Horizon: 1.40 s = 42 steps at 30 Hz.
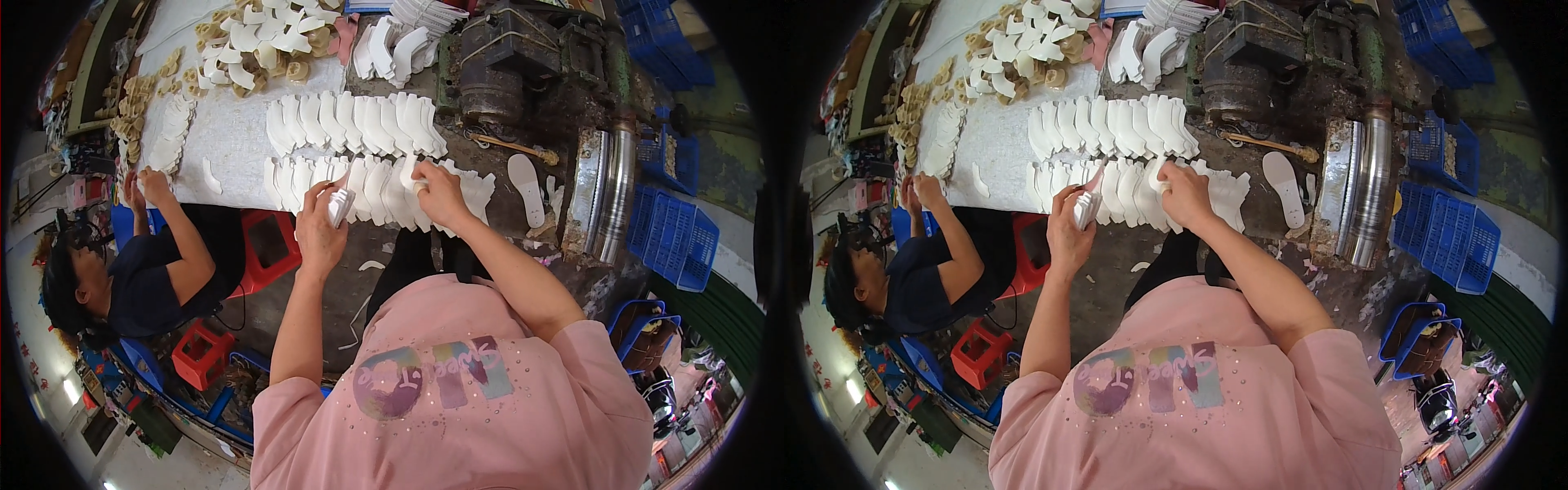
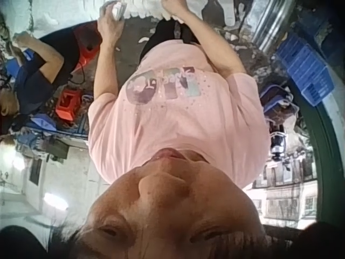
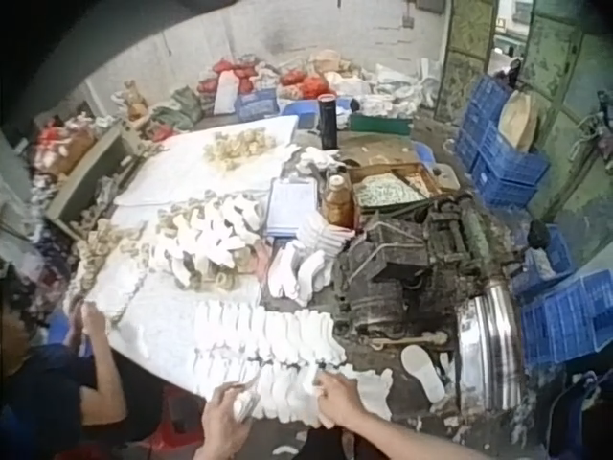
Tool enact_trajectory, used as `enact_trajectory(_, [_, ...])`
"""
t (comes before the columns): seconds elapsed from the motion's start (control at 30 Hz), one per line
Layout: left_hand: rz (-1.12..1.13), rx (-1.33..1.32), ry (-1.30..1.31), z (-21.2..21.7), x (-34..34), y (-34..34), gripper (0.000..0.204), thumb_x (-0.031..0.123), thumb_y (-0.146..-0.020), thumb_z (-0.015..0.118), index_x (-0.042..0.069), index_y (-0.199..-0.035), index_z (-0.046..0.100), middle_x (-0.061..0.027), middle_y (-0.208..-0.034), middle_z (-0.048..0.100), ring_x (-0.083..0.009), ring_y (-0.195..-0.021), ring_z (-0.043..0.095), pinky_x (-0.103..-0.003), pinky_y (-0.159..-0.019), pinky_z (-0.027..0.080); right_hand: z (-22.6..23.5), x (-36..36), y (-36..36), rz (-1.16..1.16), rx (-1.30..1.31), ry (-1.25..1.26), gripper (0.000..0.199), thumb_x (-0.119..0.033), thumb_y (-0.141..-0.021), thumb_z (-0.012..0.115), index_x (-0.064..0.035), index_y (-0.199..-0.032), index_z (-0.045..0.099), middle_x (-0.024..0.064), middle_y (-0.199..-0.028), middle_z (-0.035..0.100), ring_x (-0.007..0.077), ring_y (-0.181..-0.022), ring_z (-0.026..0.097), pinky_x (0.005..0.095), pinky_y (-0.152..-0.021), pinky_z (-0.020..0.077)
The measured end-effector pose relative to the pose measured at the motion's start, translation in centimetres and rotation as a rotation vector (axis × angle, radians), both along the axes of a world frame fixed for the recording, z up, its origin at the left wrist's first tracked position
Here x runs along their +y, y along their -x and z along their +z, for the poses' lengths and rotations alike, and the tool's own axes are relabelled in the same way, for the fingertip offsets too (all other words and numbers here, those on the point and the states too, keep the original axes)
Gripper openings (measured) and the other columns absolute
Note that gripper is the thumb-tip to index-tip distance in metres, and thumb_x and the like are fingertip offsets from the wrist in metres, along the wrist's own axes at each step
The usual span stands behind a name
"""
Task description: Gluing white shoe components using a roller-based glue applicator machine on a production line.
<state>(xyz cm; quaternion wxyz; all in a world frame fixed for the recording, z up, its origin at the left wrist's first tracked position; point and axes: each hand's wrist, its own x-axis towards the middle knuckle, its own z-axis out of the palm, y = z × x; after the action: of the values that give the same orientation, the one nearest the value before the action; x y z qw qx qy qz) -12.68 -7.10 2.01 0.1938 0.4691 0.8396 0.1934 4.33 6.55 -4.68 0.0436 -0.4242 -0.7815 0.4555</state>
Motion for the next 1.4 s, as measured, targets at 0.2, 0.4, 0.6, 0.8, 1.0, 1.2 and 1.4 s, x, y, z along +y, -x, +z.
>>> enact_trajectory(0.2, [-0.391,0.287,0.119,-3.2,-1.1,-2.5,0.049,-0.003,-0.062,0.063,0.004,-0.110,0.057,-0.0050,-0.121,0.050,-0.0227,-0.094,0.057,-0.038,-0.076,0.042,1.6,-0.2,1.3,-0.216,0.288,0.059,0.021,0.000,-0.075,0.052,-0.0027,-0.096,0.055,0.0168,-0.093,0.063,0.0343,-0.090,0.059,0.0419,-0.078,0.0460])
enact_trajectory(0.4, [-0.567,0.300,0.285,-4.9,-1.1,-5.2,0.038,0.002,-0.071,0.058,0.003,-0.109,0.056,-0.0056,-0.117,0.050,-0.0208,-0.083,0.058,-0.035,-0.074,0.042,-0.8,-2.2,0.5,-0.306,0.070,0.241,0.021,-0.005,-0.080,0.057,-0.0027,-0.101,0.058,0.0149,-0.094,0.063,0.0290,-0.090,0.061,0.0354,-0.079,0.0475])
enact_trajectory(0.6, [-0.605,0.185,0.231,-5.0,-1.2,-5.4,0.050,0.001,-0.056,0.070,0.005,-0.104,0.056,-0.0098,-0.122,0.045,-0.0214,-0.085,0.059,-0.033,-0.073,0.041,-2.5,-4.1,-0.8,-0.156,-0.124,0.214,0.026,-0.009,-0.080,0.050,-0.0019,-0.103,0.058,0.0184,-0.091,0.066,0.0320,-0.089,0.064,0.0395,-0.079,0.0481])
enact_trajectory(0.8, [-0.612,0.123,0.256,-4.9,-1.8,-4.9,0.049,0.001,-0.054,0.071,0.009,-0.101,0.058,-0.0158,-0.123,0.044,-0.0254,-0.092,0.058,-0.035,-0.072,0.043,-0.6,-3.0,-1.2,-0.051,-0.116,0.617,0.022,-0.013,-0.082,0.049,-0.0032,-0.099,0.058,0.0154,-0.081,0.067,0.0301,-0.076,0.066,0.0423,-0.073,0.0489])
enact_trajectory(1.0, [-0.620,0.086,0.282,-4.1,-1.7,-4.5,0.045,0.003,-0.058,0.070,0.013,-0.101,0.059,-0.0162,-0.119,0.047,-0.0281,-0.094,0.057,-0.037,-0.072,0.044,-1.1,-3.0,-2.4,0.106,-0.333,0.155,0.016,-0.015,-0.080,0.055,-0.0057,-0.093,0.050,0.0169,-0.083,0.064,0.0345,-0.078,0.063,0.0457,-0.067,0.0461])
enact_trajectory(1.2, [-0.696,0.014,0.344,-3.3,-1.8,-4.0,0.047,0.002,-0.058,0.070,0.013,-0.103,0.059,-0.0141,-0.109,0.053,-0.0295,-0.093,0.058,-0.039,-0.077,0.044,0.3,-2.3,-3.1,0.198,-0.381,0.178,0.019,-0.017,-0.078,0.054,-0.0060,-0.092,0.049,0.0184,-0.085,0.063,0.0386,-0.083,0.062,0.0480,-0.070,0.0474])
enact_trajectory(1.4, [-0.017,-0.751,0.069,2.1,0.4,-2.5,0.050,-0.001,-0.065,0.068,0.005,-0.113,0.056,-0.0091,-0.102,0.064,-0.0201,-0.090,0.064,-0.033,-0.076,0.049,5.6,-0.6,-4.2,-0.102,0.005,0.396,0.017,-0.014,-0.079,0.059,-0.0036,-0.091,0.055,0.0158,-0.082,0.061,0.0351,-0.079,0.060,0.0443,-0.069,0.0454])
